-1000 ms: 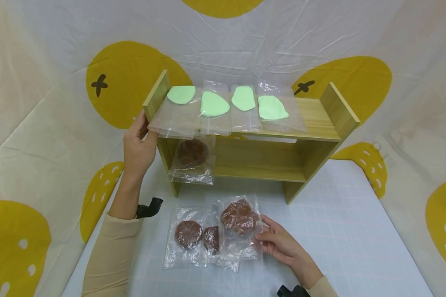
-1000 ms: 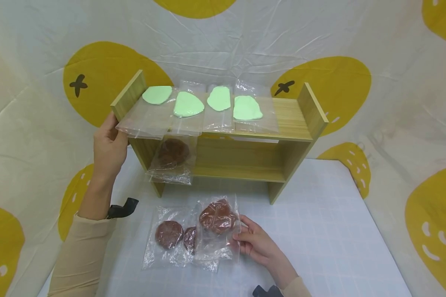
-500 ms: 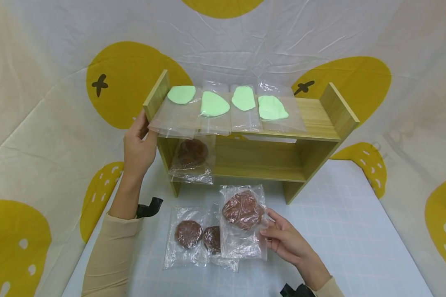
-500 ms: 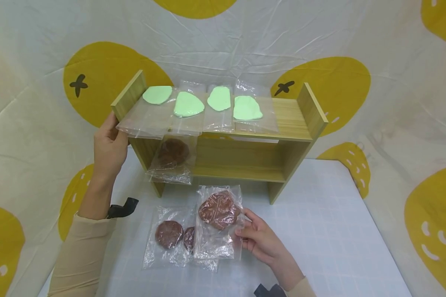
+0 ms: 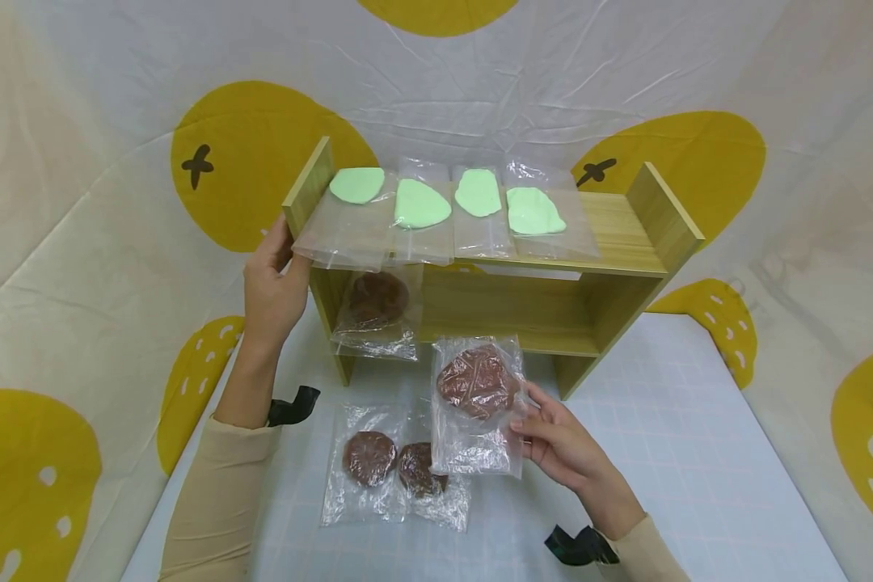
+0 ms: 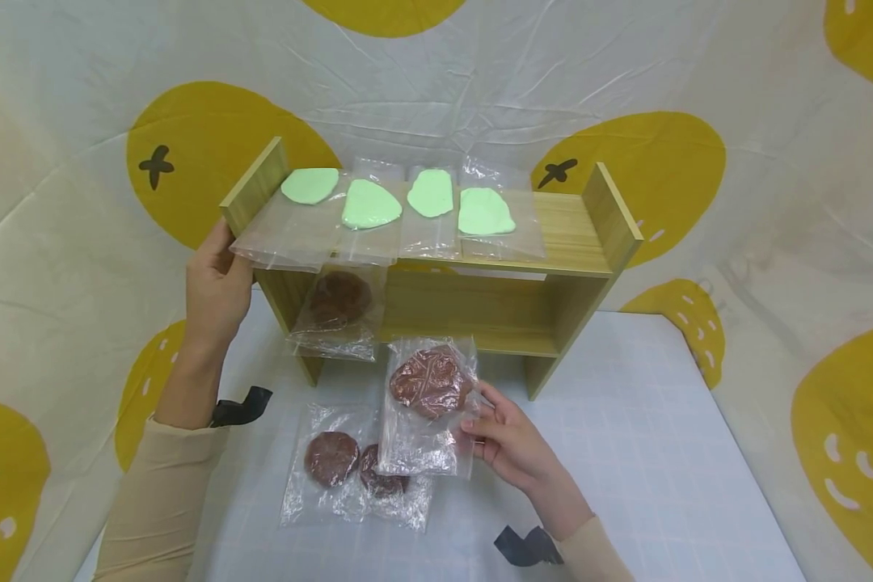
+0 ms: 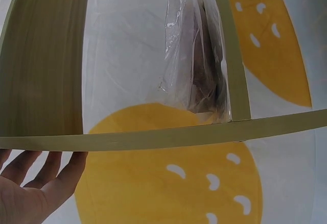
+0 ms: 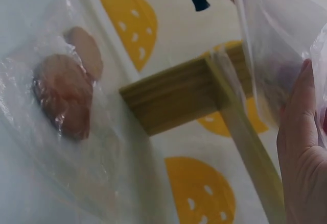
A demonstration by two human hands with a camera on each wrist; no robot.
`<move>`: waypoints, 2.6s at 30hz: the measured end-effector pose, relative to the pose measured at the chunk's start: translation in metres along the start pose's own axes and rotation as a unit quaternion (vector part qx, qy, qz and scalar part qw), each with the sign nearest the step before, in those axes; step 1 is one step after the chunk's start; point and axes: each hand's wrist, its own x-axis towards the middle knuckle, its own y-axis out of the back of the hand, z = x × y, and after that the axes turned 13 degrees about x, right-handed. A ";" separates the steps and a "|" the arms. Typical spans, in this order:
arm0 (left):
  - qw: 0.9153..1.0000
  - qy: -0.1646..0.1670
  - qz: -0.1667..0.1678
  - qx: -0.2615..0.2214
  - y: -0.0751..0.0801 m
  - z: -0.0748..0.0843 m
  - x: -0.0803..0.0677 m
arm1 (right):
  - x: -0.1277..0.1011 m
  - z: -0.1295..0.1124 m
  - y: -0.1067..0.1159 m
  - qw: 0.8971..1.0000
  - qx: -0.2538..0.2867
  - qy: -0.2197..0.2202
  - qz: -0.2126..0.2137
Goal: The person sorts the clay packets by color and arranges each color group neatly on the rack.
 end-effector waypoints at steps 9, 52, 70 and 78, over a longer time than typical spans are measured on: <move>1.000 0.001 0.001 -0.001 0.000 -0.003 0.000 | 0.026 0.000 0.000 0.999 0.038 0.002 0.013; 1.000 -0.008 0.006 -0.003 -0.001 -0.004 0.000 | 0.066 0.019 -0.020 0.975 0.167 0.030 0.142; 1.000 -0.011 0.005 -0.003 0.001 -0.006 0.000 | 0.060 0.037 -0.042 0.980 0.167 -0.009 0.106; 1.000 -0.010 0.005 -0.006 -0.001 -0.006 0.001 | 0.078 0.027 -0.040 0.975 0.181 0.008 0.131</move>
